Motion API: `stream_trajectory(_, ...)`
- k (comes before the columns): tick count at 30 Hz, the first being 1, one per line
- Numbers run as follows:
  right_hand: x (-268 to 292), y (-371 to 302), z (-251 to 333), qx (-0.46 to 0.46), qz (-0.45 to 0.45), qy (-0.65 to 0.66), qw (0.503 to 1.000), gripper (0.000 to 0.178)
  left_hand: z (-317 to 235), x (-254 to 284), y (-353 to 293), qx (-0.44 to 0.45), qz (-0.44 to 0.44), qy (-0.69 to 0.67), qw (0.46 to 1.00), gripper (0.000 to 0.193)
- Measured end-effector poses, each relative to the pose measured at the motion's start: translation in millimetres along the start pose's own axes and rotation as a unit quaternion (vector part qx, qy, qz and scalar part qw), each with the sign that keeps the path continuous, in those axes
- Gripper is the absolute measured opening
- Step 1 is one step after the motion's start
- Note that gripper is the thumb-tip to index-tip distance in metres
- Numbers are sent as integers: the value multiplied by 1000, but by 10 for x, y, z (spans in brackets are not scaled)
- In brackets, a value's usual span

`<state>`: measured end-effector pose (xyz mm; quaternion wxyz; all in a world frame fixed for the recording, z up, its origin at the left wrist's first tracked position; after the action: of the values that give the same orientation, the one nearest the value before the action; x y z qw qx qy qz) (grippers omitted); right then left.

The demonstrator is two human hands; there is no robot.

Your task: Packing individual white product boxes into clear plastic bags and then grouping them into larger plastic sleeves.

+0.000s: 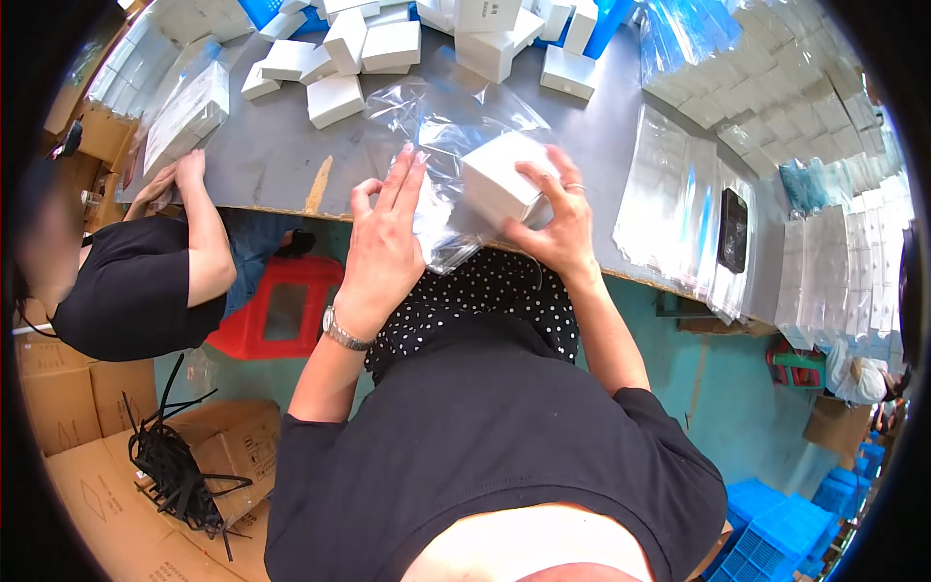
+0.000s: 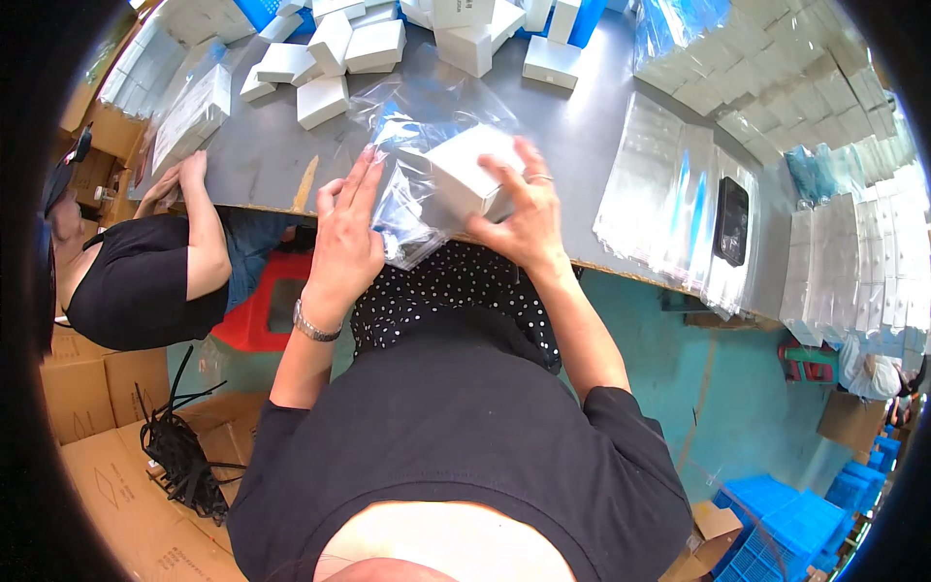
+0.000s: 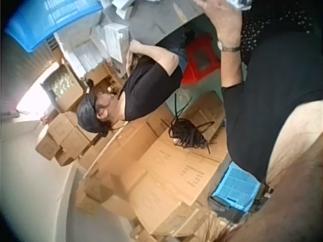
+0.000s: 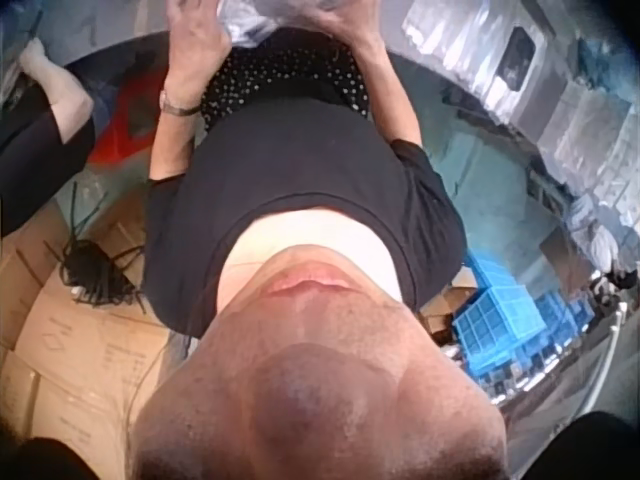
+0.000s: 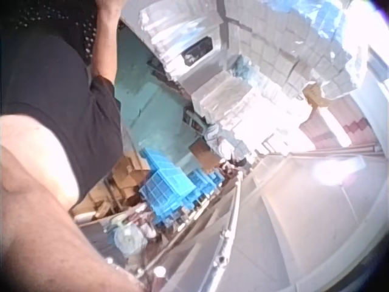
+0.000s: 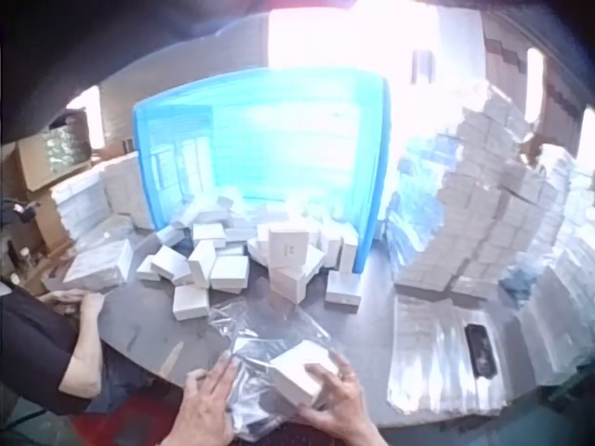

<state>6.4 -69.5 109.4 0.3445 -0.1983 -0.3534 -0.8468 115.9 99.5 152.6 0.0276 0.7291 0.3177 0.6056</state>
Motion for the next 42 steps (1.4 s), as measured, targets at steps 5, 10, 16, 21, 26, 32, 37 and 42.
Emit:
stream_trajectory(5,101,-182,189,69,34,149,986,66,-37,105,-42,18,8,-6,1000,73)
stream_trajectory(10,-418,50,-19,-11,22,143,989,70,-215,63,-1,-5,29,-11,1000,73)
stream_trajectory(16,-869,812,222,190,31,166,967,67,-411,76,-131,-70,57,-68,994,70)
stream_trajectory(21,-1141,976,-90,171,-43,-35,984,71,28,84,-437,13,-2,-19,1000,59)
stream_trajectory(26,-991,573,66,58,-38,-81,994,67,710,73,-1009,247,-112,-1,963,56)
stream_trajectory(32,-1004,416,385,46,-59,40,996,65,825,74,-1015,198,-195,9,961,58)
stream_trajectory(37,-1355,1035,260,125,-73,50,988,65,507,-128,-833,128,-42,-111,985,67)
stream_trajectory(42,-1590,1102,99,147,-49,-139,978,69,553,137,-1050,138,-57,-101,984,68)
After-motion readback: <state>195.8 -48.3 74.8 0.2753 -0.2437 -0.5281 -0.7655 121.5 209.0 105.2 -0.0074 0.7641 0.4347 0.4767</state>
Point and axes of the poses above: each hand's wrist, its own y-axis towards the middle knuckle, its own x-axis out of the back of the hand, z = x × y, the point moved 10 cm from there along y, towards the middle knuckle, and after that the axes turned 4 degrees about y, right-handed, at the moved point
